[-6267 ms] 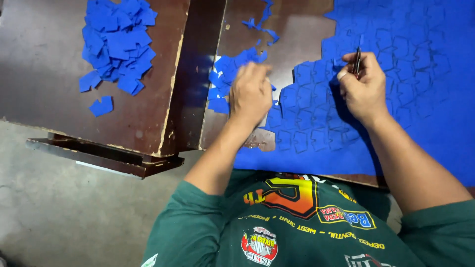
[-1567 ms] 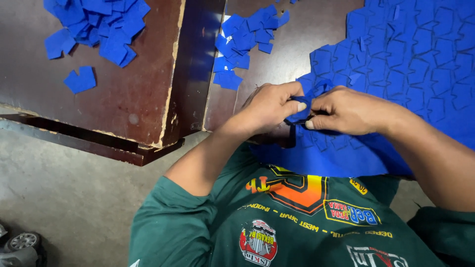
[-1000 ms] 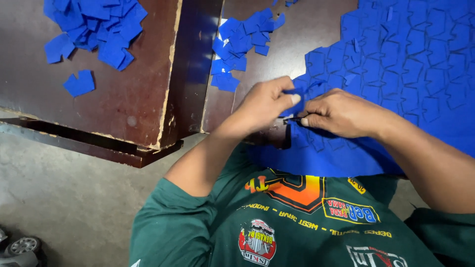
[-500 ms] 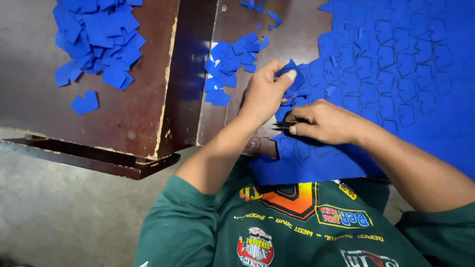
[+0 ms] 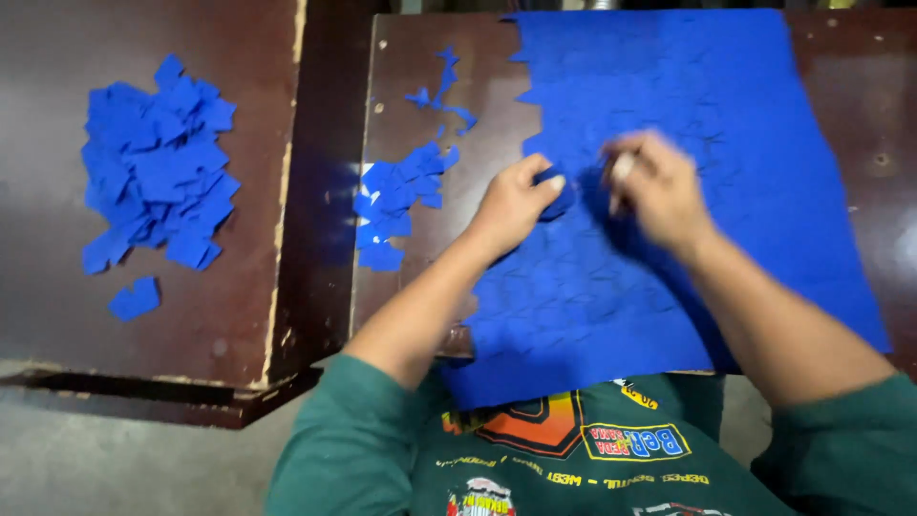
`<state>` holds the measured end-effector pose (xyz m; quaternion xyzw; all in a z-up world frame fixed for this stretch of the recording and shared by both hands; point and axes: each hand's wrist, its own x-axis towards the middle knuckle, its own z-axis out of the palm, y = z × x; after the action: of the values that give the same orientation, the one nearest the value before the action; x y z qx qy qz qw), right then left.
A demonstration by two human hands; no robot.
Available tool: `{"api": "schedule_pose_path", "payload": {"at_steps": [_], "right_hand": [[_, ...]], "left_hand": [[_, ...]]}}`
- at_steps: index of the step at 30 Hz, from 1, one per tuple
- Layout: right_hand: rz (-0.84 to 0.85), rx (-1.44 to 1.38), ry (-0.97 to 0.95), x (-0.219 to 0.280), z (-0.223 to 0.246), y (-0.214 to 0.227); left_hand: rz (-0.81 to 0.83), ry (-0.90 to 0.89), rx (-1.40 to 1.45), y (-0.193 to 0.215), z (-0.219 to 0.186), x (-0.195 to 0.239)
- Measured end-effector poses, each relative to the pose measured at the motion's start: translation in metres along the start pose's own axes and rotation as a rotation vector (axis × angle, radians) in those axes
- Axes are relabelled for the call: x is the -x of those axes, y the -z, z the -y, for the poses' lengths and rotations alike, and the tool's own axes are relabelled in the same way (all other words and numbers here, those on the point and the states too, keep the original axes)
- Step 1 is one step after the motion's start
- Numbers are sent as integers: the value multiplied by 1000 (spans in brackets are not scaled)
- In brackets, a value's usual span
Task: Cutting small blue fabric pieces from a larger sheet using hand snips
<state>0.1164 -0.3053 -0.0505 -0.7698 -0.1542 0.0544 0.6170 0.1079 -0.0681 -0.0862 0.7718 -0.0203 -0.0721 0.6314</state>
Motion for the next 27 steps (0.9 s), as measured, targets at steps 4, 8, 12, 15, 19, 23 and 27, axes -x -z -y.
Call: {"api": "schedule_pose_path", "payload": {"at_steps": [4,8,12,15,19,23,27], "right_hand": [[-238,-65,-22,-34,-10,19],[-415,-101,-7,-30,-3,5],[-465,-120,35,-26,2,6],[-454,-140,30,-27,-2,8],[-448,-163,25,-31,1,8],[-372,-73,49,-30,1,7],[-354,-189,53,-23,-6,2]], "left_hand": [[14,96,-52,12,-13,3],[-154,229,335,-28,-10,-36],[-277,109,505,-60,-48,-54],[-228,39,564,-67,-41,-57],[-123,-54,628,-60,-34,-55],[-108,-38,677,-54,-44,-59],[-74,1,651,-56,-51,-55]]}}
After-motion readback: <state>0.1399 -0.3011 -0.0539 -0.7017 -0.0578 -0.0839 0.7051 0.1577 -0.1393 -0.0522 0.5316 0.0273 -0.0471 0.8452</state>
